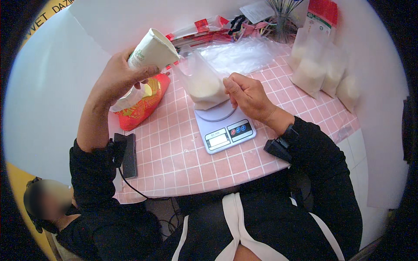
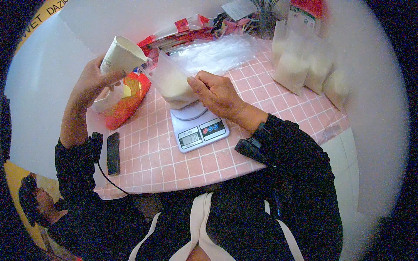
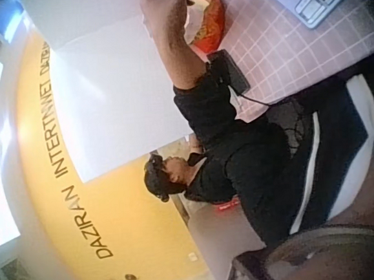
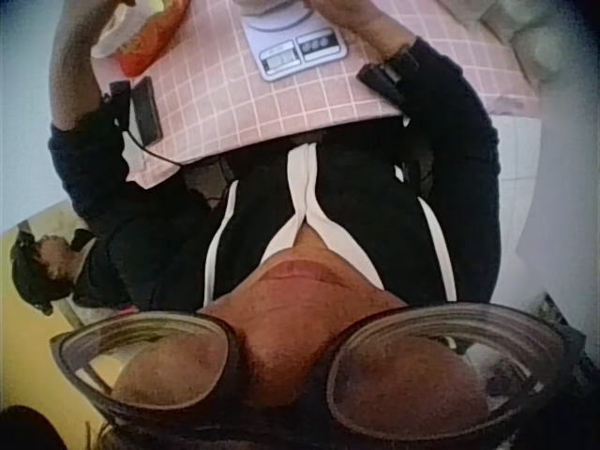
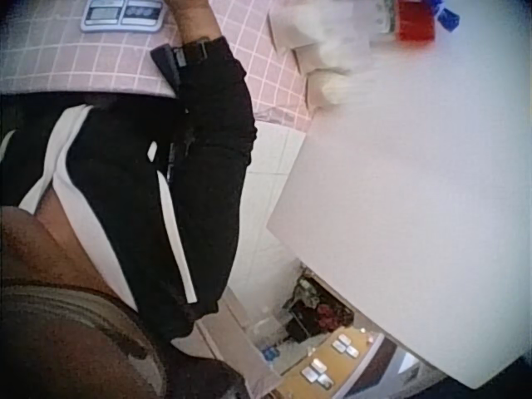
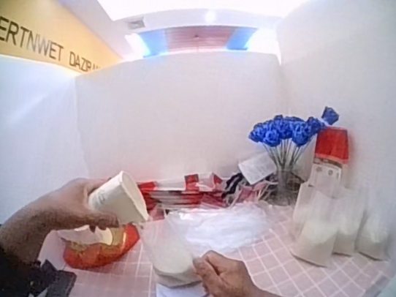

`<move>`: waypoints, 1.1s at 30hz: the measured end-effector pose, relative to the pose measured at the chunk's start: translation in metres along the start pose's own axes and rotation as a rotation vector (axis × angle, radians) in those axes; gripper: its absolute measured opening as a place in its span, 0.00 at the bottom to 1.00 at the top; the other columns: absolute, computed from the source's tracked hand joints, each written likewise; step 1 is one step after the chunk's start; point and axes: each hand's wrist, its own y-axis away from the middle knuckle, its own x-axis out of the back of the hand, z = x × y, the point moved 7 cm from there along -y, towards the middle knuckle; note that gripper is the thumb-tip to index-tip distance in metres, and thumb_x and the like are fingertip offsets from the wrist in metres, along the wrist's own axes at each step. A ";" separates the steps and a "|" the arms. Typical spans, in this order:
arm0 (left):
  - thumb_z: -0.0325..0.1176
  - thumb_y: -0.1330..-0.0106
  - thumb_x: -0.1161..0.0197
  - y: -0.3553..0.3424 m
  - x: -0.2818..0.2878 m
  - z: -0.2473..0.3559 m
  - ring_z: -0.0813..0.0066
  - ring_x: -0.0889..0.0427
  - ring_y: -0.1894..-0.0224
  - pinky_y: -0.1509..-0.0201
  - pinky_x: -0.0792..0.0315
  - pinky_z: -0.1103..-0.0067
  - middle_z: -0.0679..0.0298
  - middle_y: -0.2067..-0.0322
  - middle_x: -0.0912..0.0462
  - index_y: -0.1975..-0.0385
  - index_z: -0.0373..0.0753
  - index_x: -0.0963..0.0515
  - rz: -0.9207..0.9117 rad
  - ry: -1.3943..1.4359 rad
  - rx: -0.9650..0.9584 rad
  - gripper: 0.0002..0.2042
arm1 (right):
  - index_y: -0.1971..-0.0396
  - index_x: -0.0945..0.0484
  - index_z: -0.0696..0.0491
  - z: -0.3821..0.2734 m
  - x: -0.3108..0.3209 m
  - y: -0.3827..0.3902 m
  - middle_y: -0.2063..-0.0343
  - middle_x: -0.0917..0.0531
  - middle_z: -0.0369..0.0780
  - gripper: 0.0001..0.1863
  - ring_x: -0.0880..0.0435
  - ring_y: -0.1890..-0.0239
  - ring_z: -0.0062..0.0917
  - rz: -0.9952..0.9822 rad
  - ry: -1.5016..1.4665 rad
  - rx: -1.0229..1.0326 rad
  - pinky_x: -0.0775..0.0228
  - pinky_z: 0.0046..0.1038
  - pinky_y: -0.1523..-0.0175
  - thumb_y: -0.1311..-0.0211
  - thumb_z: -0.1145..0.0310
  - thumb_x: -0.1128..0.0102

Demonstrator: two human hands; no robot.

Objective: Weighing white powder on a digital scale and transferring it into plastic bags.

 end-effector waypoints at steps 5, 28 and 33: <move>0.43 0.48 0.29 0.000 0.001 0.003 0.77 0.20 0.72 0.69 0.25 0.78 0.64 0.69 0.18 0.55 0.36 0.24 0.006 -0.058 0.007 0.24 | 0.74 0.27 0.56 0.000 -0.001 0.000 0.85 0.28 0.33 0.22 0.28 0.82 0.14 -0.007 0.005 -0.019 0.35 0.19 0.76 0.26 0.53 0.55; 0.40 0.48 0.29 0.000 0.007 0.017 0.81 0.23 0.74 0.75 0.31 0.83 0.65 0.71 0.18 0.55 0.36 0.23 0.039 -0.133 -0.071 0.22 | 0.74 0.27 0.56 0.005 0.000 0.000 0.86 0.28 0.32 0.21 0.29 0.83 0.13 0.014 0.072 0.036 0.36 0.19 0.76 0.26 0.55 0.53; 0.41 0.48 0.29 0.001 0.007 0.015 0.80 0.22 0.74 0.75 0.30 0.82 0.65 0.71 0.18 0.54 0.36 0.23 0.007 -0.120 -0.082 0.23 | 0.75 0.25 0.57 0.005 0.000 -0.001 0.83 0.24 0.39 0.21 0.26 0.79 0.20 0.010 0.030 -0.037 0.33 0.27 0.73 0.29 0.55 0.48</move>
